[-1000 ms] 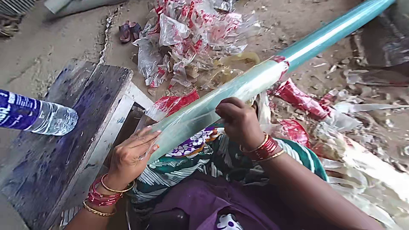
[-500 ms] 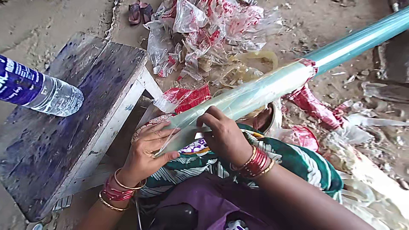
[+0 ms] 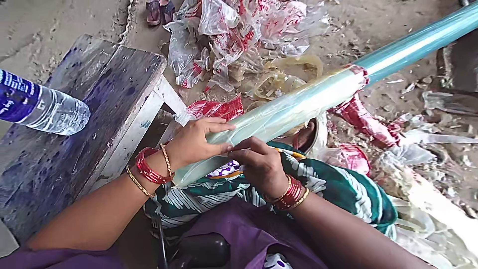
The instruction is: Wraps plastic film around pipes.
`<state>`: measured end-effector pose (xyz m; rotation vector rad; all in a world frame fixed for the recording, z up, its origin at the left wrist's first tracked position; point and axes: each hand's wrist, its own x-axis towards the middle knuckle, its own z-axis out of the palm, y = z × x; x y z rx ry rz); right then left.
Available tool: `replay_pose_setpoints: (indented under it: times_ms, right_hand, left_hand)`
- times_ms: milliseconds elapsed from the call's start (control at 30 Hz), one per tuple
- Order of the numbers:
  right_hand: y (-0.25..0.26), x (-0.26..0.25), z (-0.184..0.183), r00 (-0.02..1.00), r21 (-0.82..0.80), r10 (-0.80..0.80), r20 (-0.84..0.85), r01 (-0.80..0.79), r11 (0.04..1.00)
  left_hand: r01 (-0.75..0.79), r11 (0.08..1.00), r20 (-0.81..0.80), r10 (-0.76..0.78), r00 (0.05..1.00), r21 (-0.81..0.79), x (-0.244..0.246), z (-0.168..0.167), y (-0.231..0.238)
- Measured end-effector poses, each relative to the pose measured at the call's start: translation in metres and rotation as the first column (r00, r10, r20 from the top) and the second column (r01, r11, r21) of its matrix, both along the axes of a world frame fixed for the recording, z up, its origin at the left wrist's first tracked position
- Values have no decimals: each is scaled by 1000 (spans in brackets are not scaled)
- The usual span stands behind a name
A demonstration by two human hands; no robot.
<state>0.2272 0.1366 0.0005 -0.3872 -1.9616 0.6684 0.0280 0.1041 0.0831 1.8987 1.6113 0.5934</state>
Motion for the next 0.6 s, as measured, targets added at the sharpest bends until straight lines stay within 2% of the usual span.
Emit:
replay_pose_setpoints:
  times_ms: [100, 233, 300, 367, 433, 500, 600]
  right_hand:
    - [2, 1, 6, 999, -50, 43, -11, -44, 998]
    - [1, 4, 9, 996, -102, 90, -1, -89, 991]
    - [-1, 10, 10, 994, -113, 102, 37, -97, 989]
    - [-7, 17, 11, 990, -111, 90, 109, -78, 991]
    - [-11, 23, 17, 981, -12, 26, 192, -25, 1000]
    - [-19, 24, 27, 978, 112, -35, 204, 13, 994]
    - [-28, 19, 39, 982, 111, -38, 184, 17, 994]
  left_hand:
    - [-3, 997, 42, 0, 999, 74, -6, -10, 0]
    - [8, 999, 135, -13, 991, 38, -15, -13, 3]
    - [56, 998, 181, -56, 982, 7, -16, -14, 7]
    - [92, 995, 159, -97, 983, 34, -17, -19, 9]
    - [83, 996, 142, -85, 986, 22, -17, -19, 10]
    - [65, 998, 145, -62, 987, -13, -17, -15, 10]
    - [33, 996, 196, -16, 980, -88, -18, -11, 13]
